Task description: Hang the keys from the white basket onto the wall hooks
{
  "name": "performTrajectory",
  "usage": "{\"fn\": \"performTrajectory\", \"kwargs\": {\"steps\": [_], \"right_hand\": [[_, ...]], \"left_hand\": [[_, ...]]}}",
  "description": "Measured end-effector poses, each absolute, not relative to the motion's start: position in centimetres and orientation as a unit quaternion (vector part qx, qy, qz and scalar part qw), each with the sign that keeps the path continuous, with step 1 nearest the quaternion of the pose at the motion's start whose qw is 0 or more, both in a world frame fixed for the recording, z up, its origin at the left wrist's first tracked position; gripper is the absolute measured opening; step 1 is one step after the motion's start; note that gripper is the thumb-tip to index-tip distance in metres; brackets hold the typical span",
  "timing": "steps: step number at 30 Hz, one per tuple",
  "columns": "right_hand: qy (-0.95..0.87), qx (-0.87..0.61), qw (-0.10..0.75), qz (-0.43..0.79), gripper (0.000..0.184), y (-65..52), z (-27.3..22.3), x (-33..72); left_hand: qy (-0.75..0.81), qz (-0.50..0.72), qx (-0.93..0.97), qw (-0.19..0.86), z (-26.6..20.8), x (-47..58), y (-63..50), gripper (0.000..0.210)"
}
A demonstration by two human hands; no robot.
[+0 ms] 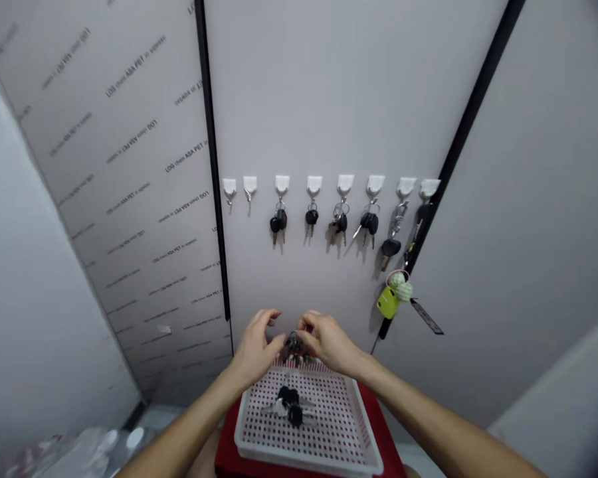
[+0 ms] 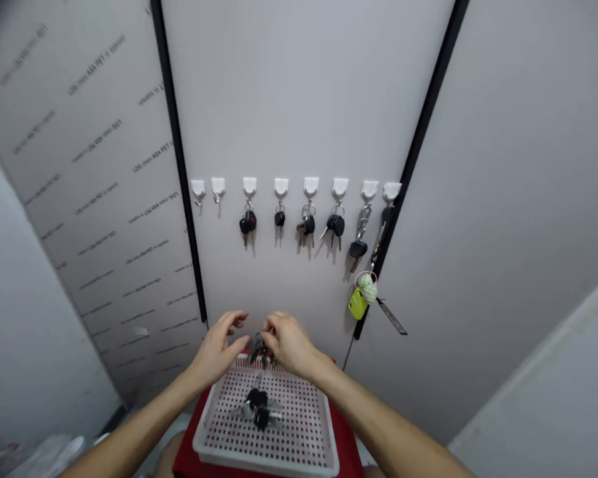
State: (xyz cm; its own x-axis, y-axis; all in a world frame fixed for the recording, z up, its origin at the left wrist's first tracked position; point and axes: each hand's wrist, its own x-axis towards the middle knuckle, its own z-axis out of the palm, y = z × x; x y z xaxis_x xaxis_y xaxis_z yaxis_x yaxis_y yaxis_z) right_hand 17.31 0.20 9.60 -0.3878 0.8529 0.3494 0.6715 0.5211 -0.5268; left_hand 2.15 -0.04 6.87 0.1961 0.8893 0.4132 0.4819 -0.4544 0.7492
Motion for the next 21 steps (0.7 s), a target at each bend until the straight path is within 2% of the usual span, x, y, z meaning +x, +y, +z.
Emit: {"fn": "performTrajectory", "kwargs": {"steps": [3, 6, 9, 14, 17, 21], "right_hand": [[-0.823, -0.452, 0.309, 0.151, 0.011, 0.6, 11.5, 16.3], [-0.797, -0.442, 0.37, 0.18, 0.009, 1.6, 14.0, 14.9], [-0.76, -0.411, 0.448, 0.231, 0.004, 3.1, 17.1, 13.1], [-0.725, -0.355, 0.548, 0.218, 0.009, 6.0, 22.4, 9.6], [-0.726, -0.354, 0.568, 0.159, 0.014, 7.8, 24.5, 7.8], [-0.703, -0.418, 0.564, 0.118, 0.02, 9.9, 25.4, 6.8]], "left_hand": [[0.388, 0.413, 0.769, 0.295, 8.2, 2.2, 0.3, 0.031], [0.351, 0.421, 0.744, 0.381, 9.6, 2.3, 1.2, 0.027], [0.352, 0.489, 0.681, 0.416, 12.0, 1.8, 2.5, 0.027], [0.351, 0.593, 0.613, 0.386, 18.4, -0.6, 4.9, 0.027], [0.368, 0.629, 0.587, 0.353, 21.3, -1.8, 6.6, 0.025], [0.403, 0.631, 0.576, 0.329, 22.5, -2.2, 9.0, 0.022]]}}
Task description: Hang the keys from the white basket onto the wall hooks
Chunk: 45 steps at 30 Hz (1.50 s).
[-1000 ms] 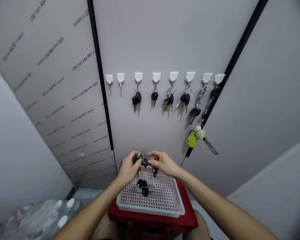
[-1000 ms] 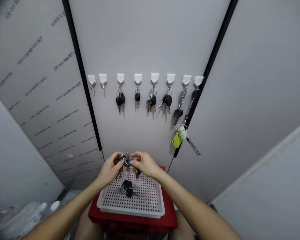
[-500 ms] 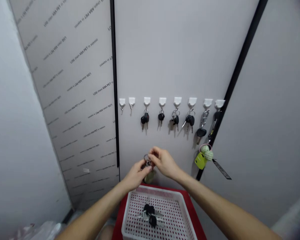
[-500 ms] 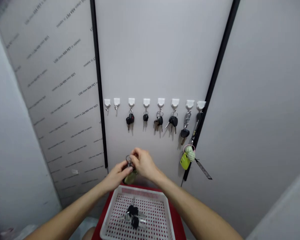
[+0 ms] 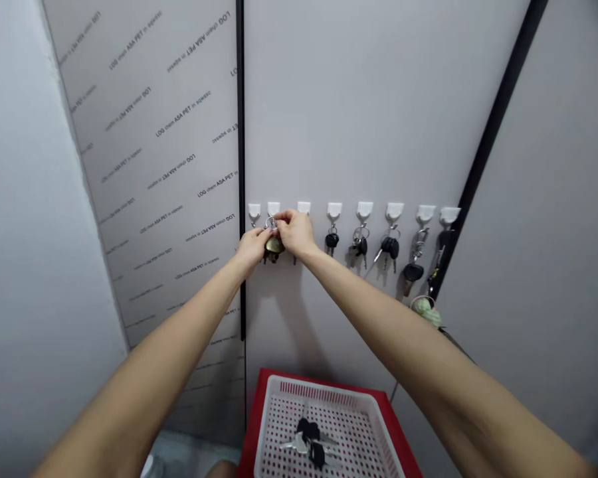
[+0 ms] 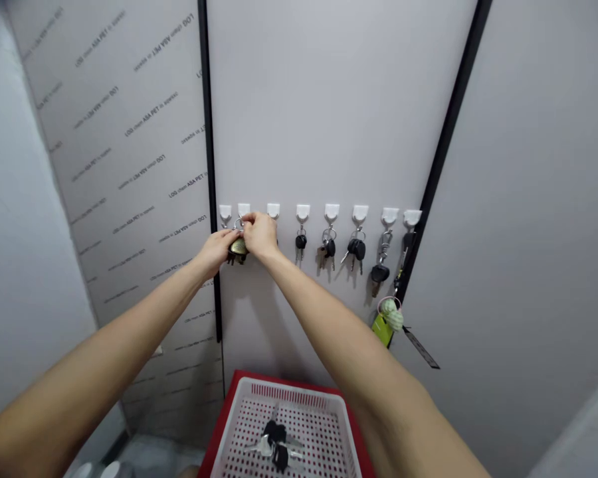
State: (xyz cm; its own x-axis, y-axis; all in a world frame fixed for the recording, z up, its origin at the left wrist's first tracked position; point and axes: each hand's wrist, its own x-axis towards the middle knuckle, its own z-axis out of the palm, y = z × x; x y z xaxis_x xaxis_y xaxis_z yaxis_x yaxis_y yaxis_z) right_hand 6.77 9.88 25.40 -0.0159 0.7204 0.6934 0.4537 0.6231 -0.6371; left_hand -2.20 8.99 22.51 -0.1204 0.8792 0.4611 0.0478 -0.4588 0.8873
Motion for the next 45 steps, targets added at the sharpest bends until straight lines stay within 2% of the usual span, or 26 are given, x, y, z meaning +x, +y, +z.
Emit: {"fn": "performTrajectory", "kwargs": {"steps": [5, 9, 12, 15, 19, 21, 24, 29, 34, 39, 45], "right_hand": [[-0.713, -0.475, 0.512, 0.062, 0.023, 10.3, 24.6, 7.0], [-0.754, -0.429, 0.497, 0.008, 0.022, 8.1, 23.0, 7.9], [-0.784, -0.382, 0.489, -0.016, 0.023, 5.9, 20.0, 9.3], [-0.834, -0.385, 0.393, 0.037, 0.023, 3.9, 14.7, 11.4], [-0.863, -0.438, 0.198, 0.155, 0.02, 1.5, 6.5, 14.5], [-0.857, -0.464, 0.131, 0.184, 0.021, 0.5, 3.3, 15.6], [-0.855, -0.48, 0.083, 0.179, 0.023, -0.7, 0.8, 16.2], [-0.847, -0.518, 0.052, 0.112, 0.022, -1.9, 0.0, 15.1], [-0.837, -0.514, 0.091, 0.166, 0.023, -1.5, 0.0, 15.0], [-0.795, -0.479, 0.244, 0.28, 0.016, 0.1, 3.1, 15.6], [-0.764, -0.379, 0.309, 0.42, 0.007, 1.9, 10.1, 13.6]], "left_hand": [[0.424, 0.614, 0.572, 0.341, 21.5, -1.9, 10.0, 0.022], [0.425, 0.629, 0.546, 0.355, 19.6, -1.9, 8.7, 0.024], [0.454, 0.641, 0.509, 0.353, 16.3, -1.9, 7.3, 0.028], [0.497, 0.603, 0.509, 0.361, 11.2, -1.8, 5.6, 0.032], [0.522, 0.465, 0.6, 0.388, 4.3, -1.3, 2.6, 0.024], [0.512, 0.398, 0.66, 0.38, 2.0, -0.8, 1.1, 0.021], [0.487, 0.314, 0.74, 0.341, 0.4, -0.1, -0.4, 0.022], [0.466, 0.219, 0.815, 0.266, -0.2, 0.8, -1.3, 0.025], [0.452, 0.202, 0.828, 0.263, -0.8, 0.8, -1.6, 0.029], [0.412, 0.328, 0.759, 0.382, 0.2, 1.3, -1.3, 0.057], [0.314, 0.475, 0.652, 0.501, 5.3, 1.1, 0.5, 0.032]]}}
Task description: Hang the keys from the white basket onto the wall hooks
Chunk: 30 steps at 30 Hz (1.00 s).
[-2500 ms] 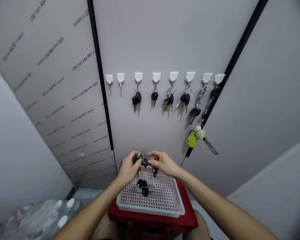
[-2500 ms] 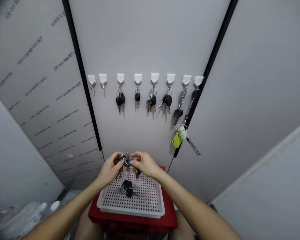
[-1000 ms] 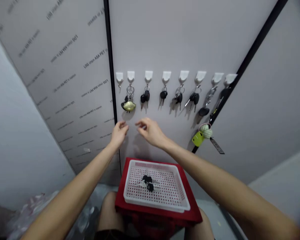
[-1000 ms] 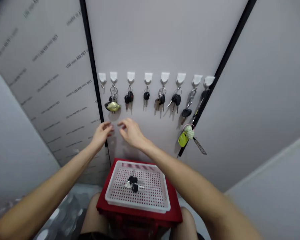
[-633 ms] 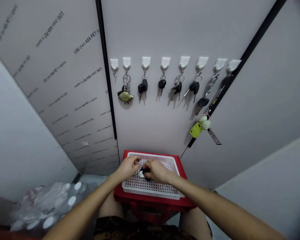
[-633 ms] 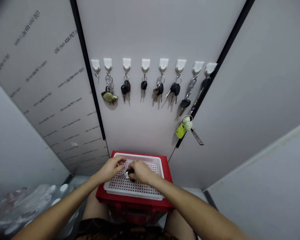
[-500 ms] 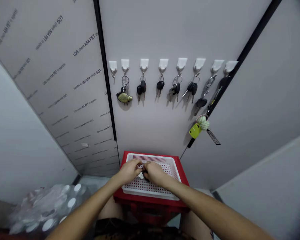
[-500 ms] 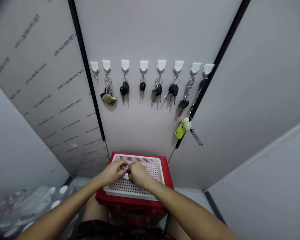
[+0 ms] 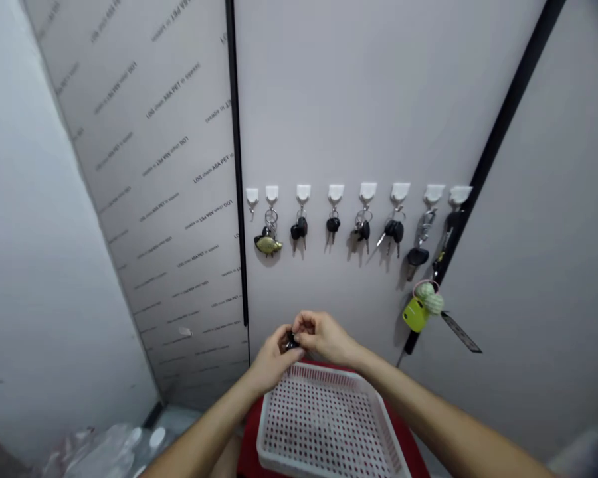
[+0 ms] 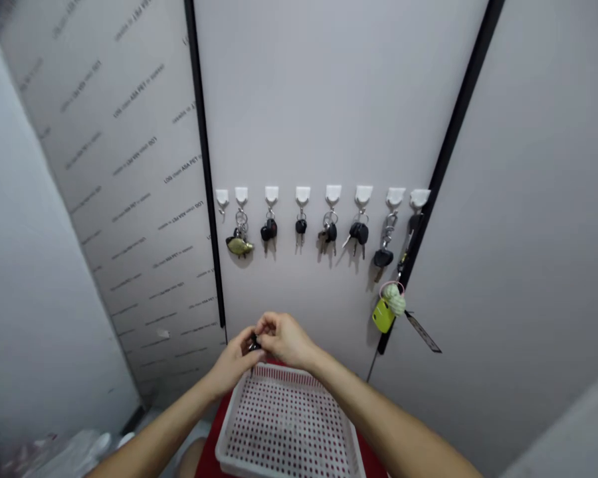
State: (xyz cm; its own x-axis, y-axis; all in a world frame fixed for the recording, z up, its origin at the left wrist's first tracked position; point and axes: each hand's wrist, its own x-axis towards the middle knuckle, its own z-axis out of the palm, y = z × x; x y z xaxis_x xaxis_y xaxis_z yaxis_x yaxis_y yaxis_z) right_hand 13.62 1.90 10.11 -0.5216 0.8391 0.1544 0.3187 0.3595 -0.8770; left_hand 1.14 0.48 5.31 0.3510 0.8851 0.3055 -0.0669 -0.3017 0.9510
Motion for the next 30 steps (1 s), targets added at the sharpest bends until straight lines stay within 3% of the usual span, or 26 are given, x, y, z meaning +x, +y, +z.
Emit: {"fn": "performTrajectory", "kwargs": {"steps": [5, 12, 16, 23, 30], "right_hand": [[-0.803, -0.337, 0.357, 0.338, 0.006, 3.6, 16.3, 11.0], [-0.83, -0.345, 0.412, 0.152, 0.01, 6.9, 23.5, 6.1], [-0.827, -0.374, 0.419, 0.013, 0.015, 8.4, 26.4, 4.5], [-0.809, -0.431, 0.392, -0.077, 0.02, 10.0, 28.0, 3.1], [-0.802, -0.468, 0.361, -0.088, 0.021, 10.8, 27.9, 2.4]], "left_hand": [[0.357, 0.532, 0.608, 0.469, 11.1, -1.4, 1.7, 0.026], [0.403, 0.626, 0.606, 0.281, 18.6, -4.3, 5.0, 0.019], [0.474, 0.597, 0.635, 0.123, 21.1, -5.8, 7.3, 0.022], [0.571, 0.533, 0.625, 0.013, 22.9, -6.8, 9.2, 0.031], [0.625, 0.504, 0.596, 0.018, 23.0, -6.6, 9.0, 0.025]]}}
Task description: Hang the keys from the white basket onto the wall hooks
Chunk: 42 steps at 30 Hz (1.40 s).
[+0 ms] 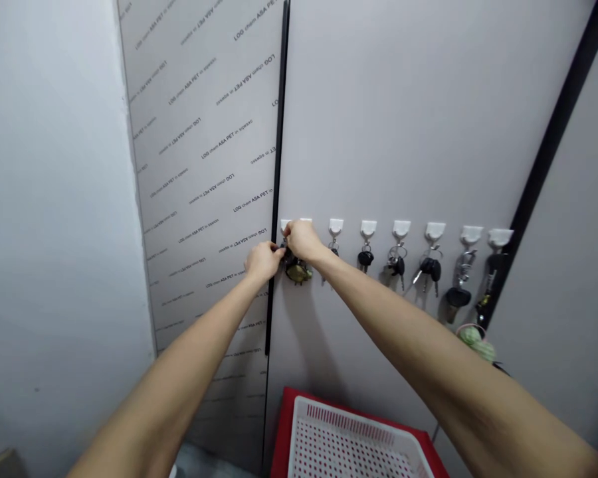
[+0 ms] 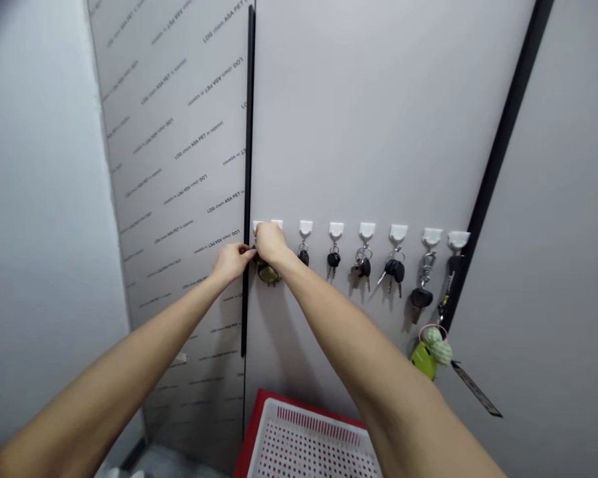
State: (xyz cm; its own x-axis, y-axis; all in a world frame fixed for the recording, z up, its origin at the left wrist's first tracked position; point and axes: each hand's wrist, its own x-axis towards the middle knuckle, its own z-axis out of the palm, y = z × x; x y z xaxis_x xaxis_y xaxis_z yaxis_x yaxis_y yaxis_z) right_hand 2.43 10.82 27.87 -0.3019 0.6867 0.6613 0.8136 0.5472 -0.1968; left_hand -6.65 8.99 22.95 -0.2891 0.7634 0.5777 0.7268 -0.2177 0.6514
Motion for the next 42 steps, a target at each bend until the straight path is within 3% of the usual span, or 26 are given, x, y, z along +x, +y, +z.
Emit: {"fn": "performTrajectory", "kwargs": {"steps": [7, 9, 12, 15, 19, 26, 30, 35, 37, 42], "right_hand": [[-0.828, -0.368, 0.411, -0.098, 0.022, 6.5, 24.5, 6.0], [-0.839, -0.388, 0.38, -0.028, 0.025, 5.5, 21.8, 8.1], [-0.836, -0.424, 0.329, 0.112, 0.048, 4.6, 18.4, 11.4], [-0.793, -0.41, 0.417, 0.171, 0.066, 3.4, 17.7, 13.8], [-0.729, -0.319, 0.585, 0.157, 0.072, 0.7, 19.9, 15.4], [-0.733, -0.282, 0.586, 0.197, 0.074, -1.1, 20.5, 16.9], [-0.749, -0.322, 0.538, 0.214, 0.062, -0.1, 19.5, 17.4], [-0.762, -0.406, 0.48, 0.153, 0.032, 2.0, 19.3, 16.7], [-0.757, -0.431, 0.483, 0.091, 0.03, 3.1, 20.0, 15.7], [-0.7, -0.527, 0.481, -0.026, 0.046, 6.2, 22.1, 12.5]], "left_hand": [[0.573, 0.543, 0.61, 0.069, 19.3, -7.4, 7.1, 0.022], [0.542, 0.588, 0.593, 0.097, 17.7, -7.1, 6.3, 0.027], [0.474, 0.64, 0.58, 0.171, 16.4, -5.4, 4.8, 0.044], [0.369, 0.651, 0.625, 0.221, 17.4, -2.5, 2.6, 0.065], [0.273, 0.639, 0.673, 0.252, 20.2, 1.6, 0.2, 0.076], [0.227, 0.613, 0.697, 0.293, 19.9, 5.8, 0.4, 0.077], [0.295, 0.583, 0.724, 0.219, 19.2, 4.8, 2.1, 0.058], [0.48, 0.618, 0.617, -0.082, 19.4, 0.2, 4.9, 0.034], [0.53, 0.605, 0.578, -0.139, 19.2, -0.9, 5.8, 0.037], [0.6, 0.533, 0.579, -0.142, 18.2, -0.1, 7.4, 0.047]]}}
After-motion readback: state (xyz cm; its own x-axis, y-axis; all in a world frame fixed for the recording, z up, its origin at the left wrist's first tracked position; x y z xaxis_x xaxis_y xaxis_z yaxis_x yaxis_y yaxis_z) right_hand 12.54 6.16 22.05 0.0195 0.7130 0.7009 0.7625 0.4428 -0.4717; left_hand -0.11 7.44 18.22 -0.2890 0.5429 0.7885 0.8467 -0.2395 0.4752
